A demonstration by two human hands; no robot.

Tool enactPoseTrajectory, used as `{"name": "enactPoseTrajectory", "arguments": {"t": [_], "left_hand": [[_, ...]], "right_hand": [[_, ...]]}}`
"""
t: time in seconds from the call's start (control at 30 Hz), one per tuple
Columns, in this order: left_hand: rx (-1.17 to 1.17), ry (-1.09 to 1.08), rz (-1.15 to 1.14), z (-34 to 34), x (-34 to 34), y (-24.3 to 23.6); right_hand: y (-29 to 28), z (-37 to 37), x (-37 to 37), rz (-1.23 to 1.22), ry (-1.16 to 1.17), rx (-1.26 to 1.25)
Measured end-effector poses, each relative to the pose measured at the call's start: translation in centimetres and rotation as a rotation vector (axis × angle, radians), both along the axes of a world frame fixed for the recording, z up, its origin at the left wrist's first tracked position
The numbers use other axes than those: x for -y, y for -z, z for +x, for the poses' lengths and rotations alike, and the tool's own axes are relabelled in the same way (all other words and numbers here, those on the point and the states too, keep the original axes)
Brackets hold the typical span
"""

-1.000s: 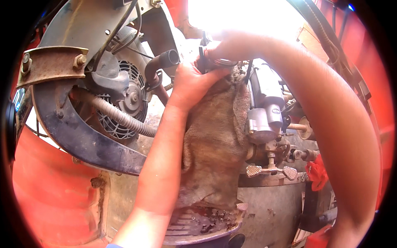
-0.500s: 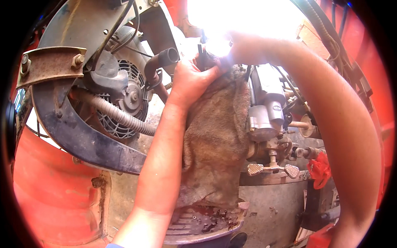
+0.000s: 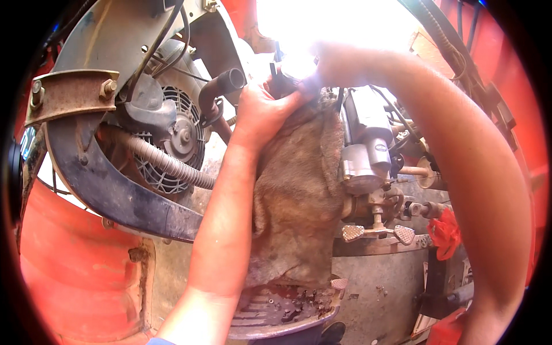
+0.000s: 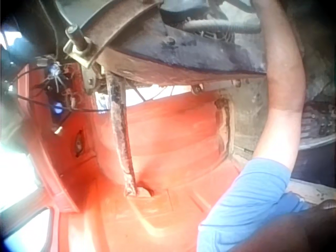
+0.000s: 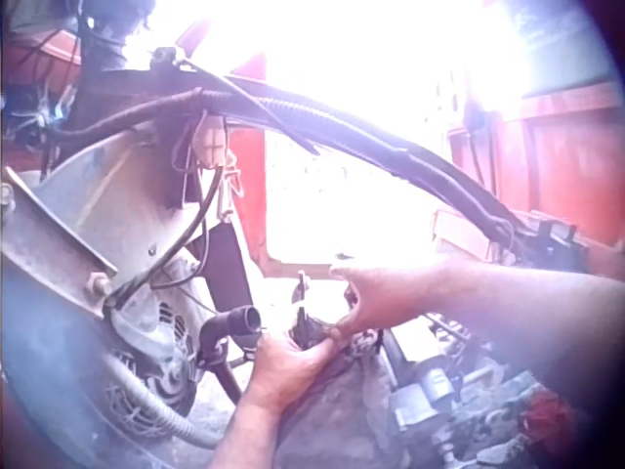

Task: The person assembles a motorcycle engine component, first by hand and then using pliers to install a small circular metal ring on a piston.

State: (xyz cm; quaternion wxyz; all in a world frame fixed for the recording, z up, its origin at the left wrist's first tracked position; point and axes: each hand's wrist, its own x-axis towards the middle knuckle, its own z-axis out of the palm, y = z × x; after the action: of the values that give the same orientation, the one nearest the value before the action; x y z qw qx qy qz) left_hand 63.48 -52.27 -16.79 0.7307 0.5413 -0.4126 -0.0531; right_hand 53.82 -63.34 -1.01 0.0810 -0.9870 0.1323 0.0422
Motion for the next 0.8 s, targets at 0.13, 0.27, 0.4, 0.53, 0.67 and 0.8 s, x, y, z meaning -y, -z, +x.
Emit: {"name": "enactPoseTrajectory", "arguments": {"t": [0.13,0.27,0.4,0.53,0.67,0.8], "left_hand": [[-0.053,0.043,0.009,-0.7,-0.4,-0.6],[-0.094,0.109,-0.001,-0.4,-0.4,-0.3],[-0.018,0.062,0.050,-1.0,-0.8,-1.0],[-0.059,0.119,-0.026,-0.6,0.6,-0.1],[-0.071,0.116,-0.033,-0.5,1.1,0.2],[-0.008,0.051,0.023,1.3,-0.2,1.4]], "right_hand": [[0.6,0.4,0.9,0.058,-0.011,-0.008],[0.0,-0.6,0.2,0.009,-0.024,0.040],[-1.9,-3.9,-1.1,-0.080,-0.001,0.122],[-4.1,-8.5,-2.9,-0.068,0.012,0.322],[-3.8,-14.6,-5.3,0.083,0.061,0.561],[-3.1,-20.9,-10.8,0.484,0.193,0.654]]}}
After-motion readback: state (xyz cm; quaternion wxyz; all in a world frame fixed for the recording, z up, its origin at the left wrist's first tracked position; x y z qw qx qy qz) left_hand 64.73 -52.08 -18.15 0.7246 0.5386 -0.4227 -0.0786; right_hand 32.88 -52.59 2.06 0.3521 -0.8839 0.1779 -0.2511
